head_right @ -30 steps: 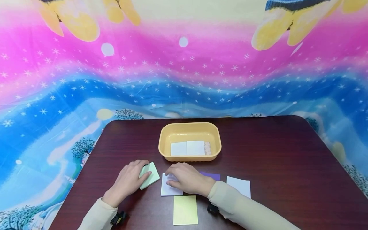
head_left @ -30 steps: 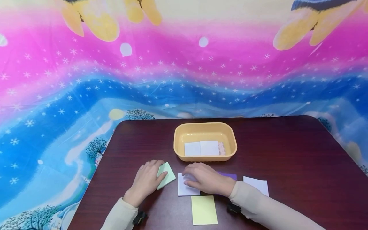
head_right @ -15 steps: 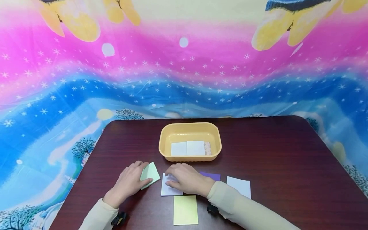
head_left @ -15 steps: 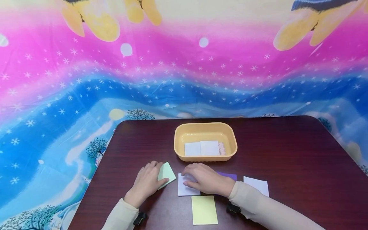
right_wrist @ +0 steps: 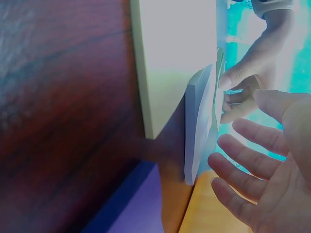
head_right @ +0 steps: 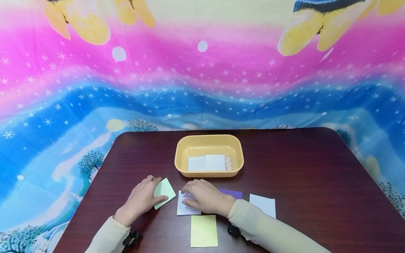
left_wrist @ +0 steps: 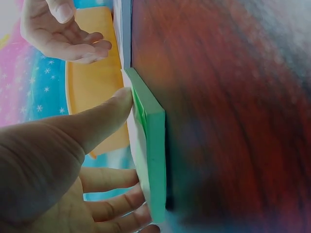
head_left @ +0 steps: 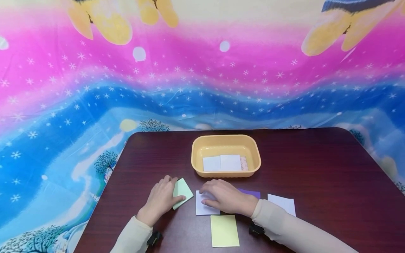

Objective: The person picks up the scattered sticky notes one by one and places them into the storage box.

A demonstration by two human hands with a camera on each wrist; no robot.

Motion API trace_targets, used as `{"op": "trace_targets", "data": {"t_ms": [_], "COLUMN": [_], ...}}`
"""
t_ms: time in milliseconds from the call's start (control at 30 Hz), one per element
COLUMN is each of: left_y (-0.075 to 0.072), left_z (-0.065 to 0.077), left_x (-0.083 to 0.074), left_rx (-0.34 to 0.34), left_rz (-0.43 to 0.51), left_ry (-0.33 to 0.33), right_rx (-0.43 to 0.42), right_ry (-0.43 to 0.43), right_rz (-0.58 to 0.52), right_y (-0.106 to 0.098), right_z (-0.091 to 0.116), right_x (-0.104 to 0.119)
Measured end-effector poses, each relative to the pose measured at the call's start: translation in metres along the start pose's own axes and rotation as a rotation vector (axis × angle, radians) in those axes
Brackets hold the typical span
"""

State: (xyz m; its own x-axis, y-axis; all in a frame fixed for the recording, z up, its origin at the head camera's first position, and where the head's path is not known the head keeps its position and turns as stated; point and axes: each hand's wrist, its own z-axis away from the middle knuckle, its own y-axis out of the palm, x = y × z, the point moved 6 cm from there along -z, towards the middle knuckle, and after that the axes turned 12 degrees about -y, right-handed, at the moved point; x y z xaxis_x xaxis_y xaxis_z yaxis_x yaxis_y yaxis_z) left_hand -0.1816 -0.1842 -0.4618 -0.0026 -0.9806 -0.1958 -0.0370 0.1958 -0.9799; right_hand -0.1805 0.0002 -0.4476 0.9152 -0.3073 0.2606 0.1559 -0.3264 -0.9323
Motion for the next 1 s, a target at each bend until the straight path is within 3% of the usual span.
{"op": "trace_targets", "data": {"t_ms": [600,1000], "left_y": [-0.0038,-0.0057], "left_z": [-0.0016,-0.0027], "left_x": [-0.0009,-0.0032], "left_rx": [0.005,-0.034], "left_rz": [0.060,0.046], "left_ry": [-0.024,0.011], "right_rx": [0.001,-0.007], "right_ry": [-0.016,-0.020], "right_rz": [0.000,0.002], "right_y": [-0.0006,-0.0025], "right_z": [-0.0038,-0.0072], "right_x": [0.0002,0.0026]}}
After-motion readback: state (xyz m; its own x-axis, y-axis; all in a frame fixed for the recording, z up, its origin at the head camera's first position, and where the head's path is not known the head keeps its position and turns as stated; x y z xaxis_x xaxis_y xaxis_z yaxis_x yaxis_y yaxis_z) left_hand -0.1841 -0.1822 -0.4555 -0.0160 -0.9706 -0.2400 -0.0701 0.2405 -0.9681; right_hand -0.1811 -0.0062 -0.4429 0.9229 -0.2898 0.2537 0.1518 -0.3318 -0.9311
